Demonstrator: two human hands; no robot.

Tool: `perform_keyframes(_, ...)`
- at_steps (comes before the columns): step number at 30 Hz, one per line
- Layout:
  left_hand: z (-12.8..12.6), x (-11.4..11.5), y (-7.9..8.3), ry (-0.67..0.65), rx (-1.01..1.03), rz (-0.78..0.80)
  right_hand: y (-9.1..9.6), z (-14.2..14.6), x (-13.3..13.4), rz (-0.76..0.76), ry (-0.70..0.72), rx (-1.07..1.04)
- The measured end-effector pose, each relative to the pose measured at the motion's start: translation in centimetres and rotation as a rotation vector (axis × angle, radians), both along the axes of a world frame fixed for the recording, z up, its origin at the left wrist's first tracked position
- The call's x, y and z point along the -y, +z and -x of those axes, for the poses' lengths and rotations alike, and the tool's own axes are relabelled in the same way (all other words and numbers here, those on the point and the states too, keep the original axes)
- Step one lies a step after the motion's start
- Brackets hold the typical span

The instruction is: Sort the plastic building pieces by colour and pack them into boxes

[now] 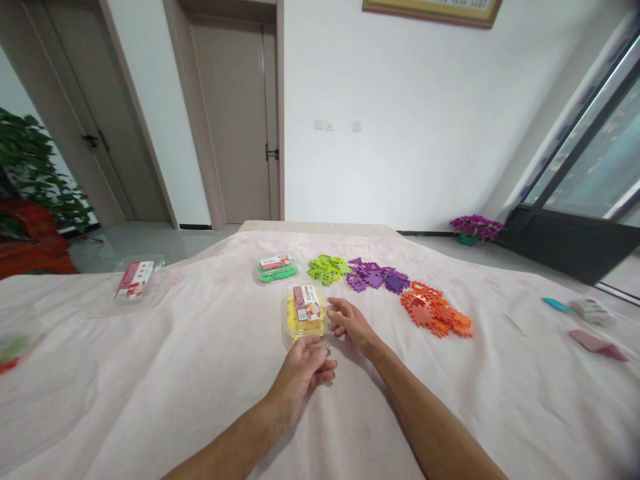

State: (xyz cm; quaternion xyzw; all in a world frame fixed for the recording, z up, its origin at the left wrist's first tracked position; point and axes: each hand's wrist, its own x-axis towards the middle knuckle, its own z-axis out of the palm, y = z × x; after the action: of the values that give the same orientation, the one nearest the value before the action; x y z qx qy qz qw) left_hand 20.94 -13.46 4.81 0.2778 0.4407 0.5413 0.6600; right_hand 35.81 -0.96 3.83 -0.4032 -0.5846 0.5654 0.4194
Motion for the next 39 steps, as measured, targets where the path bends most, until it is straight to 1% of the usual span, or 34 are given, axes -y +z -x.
perform_keyframes(1,0.5,0.1,0.7,-0.168,-0.085,0.02,0.0,-0.1,0.0,0.007,-0.014,0.008)
perform_keyframes(3,2.2,-0.1,2.0,-0.575,-0.268,0.043,0.0,-0.1,0.0,0.009,-0.038,0.024)
perform_keyframes(4,3.2,-0.6,2.6,-0.662,-0.325,0.008,0.0,-0.1,0.0,0.004,-0.039,0.031)
perform_keyframes(5,4.2,-1.2,3.1,-0.612,-0.361,-0.038,-0.1,-0.1,0.0,-0.005,-0.027,0.04)
perform_keyframes(6,5.3,-2.1,3.5,-0.487,-0.383,-0.084,-0.1,-0.1,0.1,-0.018,-0.011,0.049)
perform_keyframes(7,6.3,-3.2,3.7,-0.329,-0.393,-0.139,-0.1,0.0,0.2,-0.034,0.0,0.06)
perform_keyframes(8,7.2,-4.4,3.7,-0.142,-0.395,-0.198,-0.1,0.1,0.3,-0.05,0.0,0.074)
perform_keyframes(9,8.1,-5.8,3.6,0.049,-0.392,-0.246,-0.1,0.3,0.4,-0.063,-0.015,0.093)
perform_keyframes(10,8.8,-7.2,3.3,0.212,-0.383,-0.273,-0.1,0.4,0.5,-0.075,-0.038,0.115)
perform_keyframes(11,9.5,-8.6,2.8,0.274,-0.376,-0.274,-0.2,0.6,0.7,-0.088,-0.063,0.135)
perform_keyframes(13,10.4,-11.1,1.9,0.299,-0.357,-0.262,-0.4,1.1,0.9,-0.121,-0.092,0.157)
perform_keyframes(14,10.7,-12.1,1.4,0.286,-0.346,-0.254,-0.6,1.3,1.0,-0.136,-0.097,0.155)
perform_keyframes(17,11.1,-13.9,0.3,0.181,-0.301,-0.231,-1.2,1.7,0.7,-0.119,-0.139,0.113)
perform_keyframes(19,11.0,-14.3,-0.2,0.097,-0.27,-0.225,-1.5,1.6,0.3,-0.059,-0.21,0.065)
perform_keyframes(21,10.8,-14.1,-0.4,0.041,-0.252,-0.233,-1.6,1.3,-0.3,0.006,-0.27,0.013)
perform_keyframes(23,10.6,-13.8,-0.6,0.019,-0.248,-0.248,-1.5,0.9,-0.6,0.061,-0.296,-0.034)
perform_keyframes(25,10.5,-13.5,-0.7,0.025,-0.253,-0.258,-1.2,0.6,-0.8,0.102,-0.304,-0.074)
perform_keyframes(29,10.2,-12.8,-1.3,0.094,-0.293,-0.259,-0.3,0.4,-0.5,0.163,-0.271,-0.135)
perform_keyframes(34,9.8,-12.3,-2.2,0.305,-0.392,-0.255,0.6,0.1,-0.1,0.261,-0.214,-0.167)
perform_keyframes(36,9.9,-12.2,-2.4,0.374,-0.43,-0.256,0.3,0.0,-0.1,0.225,-0.206,-0.121)
perform_keyframes(39,10.3,-11.9,-2.6,0.428,-0.475,-0.254,-0.4,0.1,0.0,0.087,-0.183,0.007)
